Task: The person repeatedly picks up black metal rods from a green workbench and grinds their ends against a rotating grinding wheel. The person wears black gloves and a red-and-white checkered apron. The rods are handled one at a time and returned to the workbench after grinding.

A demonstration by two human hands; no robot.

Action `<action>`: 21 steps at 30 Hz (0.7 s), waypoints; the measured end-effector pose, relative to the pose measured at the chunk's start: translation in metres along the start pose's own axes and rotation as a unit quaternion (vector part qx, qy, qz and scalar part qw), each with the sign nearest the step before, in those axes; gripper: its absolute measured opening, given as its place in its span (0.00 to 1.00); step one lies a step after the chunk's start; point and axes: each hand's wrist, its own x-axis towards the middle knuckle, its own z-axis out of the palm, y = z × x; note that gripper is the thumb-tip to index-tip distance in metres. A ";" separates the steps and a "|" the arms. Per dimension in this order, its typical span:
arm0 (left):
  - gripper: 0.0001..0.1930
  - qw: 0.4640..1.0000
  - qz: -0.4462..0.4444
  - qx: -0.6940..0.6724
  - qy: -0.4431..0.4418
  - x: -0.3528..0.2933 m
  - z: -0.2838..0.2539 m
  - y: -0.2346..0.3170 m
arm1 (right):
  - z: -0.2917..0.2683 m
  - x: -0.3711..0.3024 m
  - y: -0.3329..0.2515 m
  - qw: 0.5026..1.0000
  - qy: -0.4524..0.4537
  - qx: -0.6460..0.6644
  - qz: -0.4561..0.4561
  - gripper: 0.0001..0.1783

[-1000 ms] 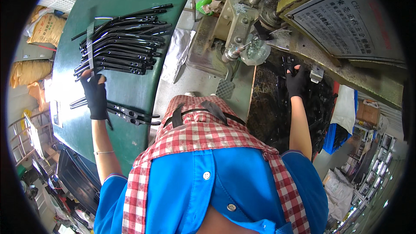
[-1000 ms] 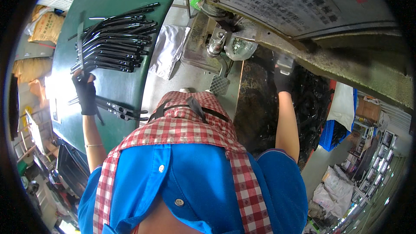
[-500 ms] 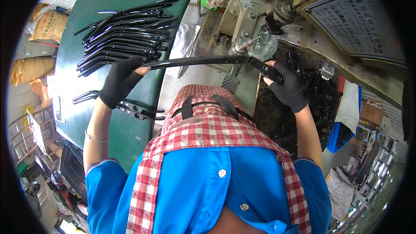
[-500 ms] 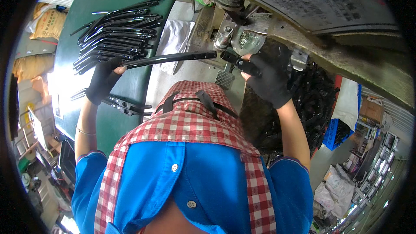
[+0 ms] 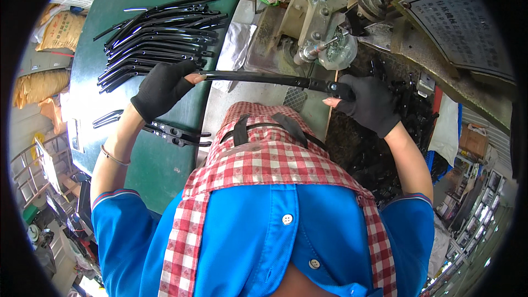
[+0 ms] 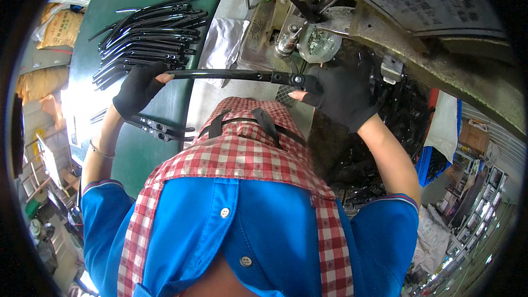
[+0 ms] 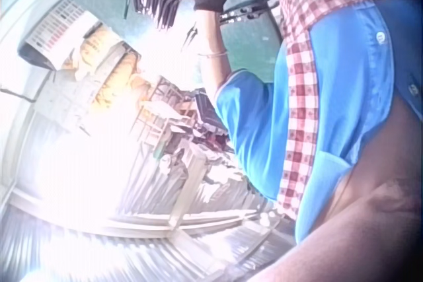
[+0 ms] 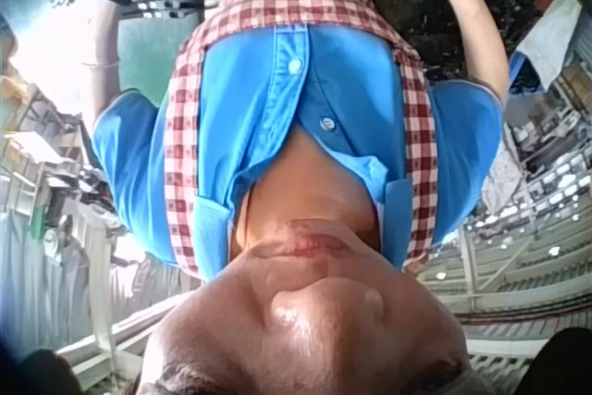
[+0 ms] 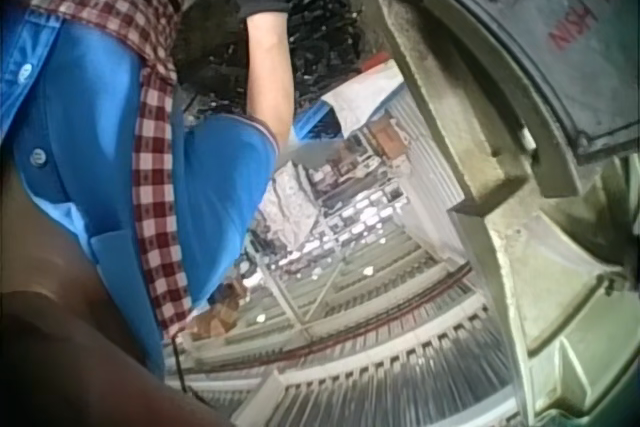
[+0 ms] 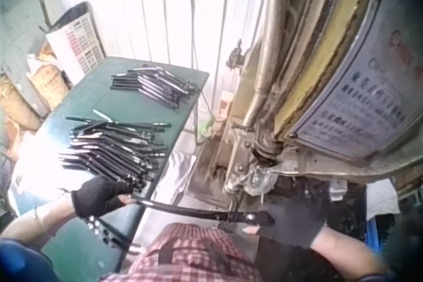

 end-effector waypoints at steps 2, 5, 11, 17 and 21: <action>0.23 1.000 -0.002 -0.018 0.001 0.001 0.005 -0.005 | 0.002 0.001 0.003 0.999 0.028 0.011 -0.010 0.23; 0.25 0.994 -0.041 -0.095 -0.037 -0.004 0.023 -0.019 | -0.003 0.004 0.001 0.997 0.046 -0.056 -0.030 0.23; 0.25 0.992 -0.053 -0.107 -0.033 -0.001 0.029 -0.010 | -0.010 0.006 -0.002 0.993 -0.006 -0.117 0.002 0.25; 0.23 0.998 0.008 -0.066 0.008 0.017 0.023 -0.008 | -0.011 0.007 0.013 0.986 0.053 -0.157 -0.015 0.25; 0.24 0.996 0.032 -0.080 0.022 0.033 0.017 -0.010 | -0.019 0.013 0.014 0.983 0.070 -0.168 -0.008 0.25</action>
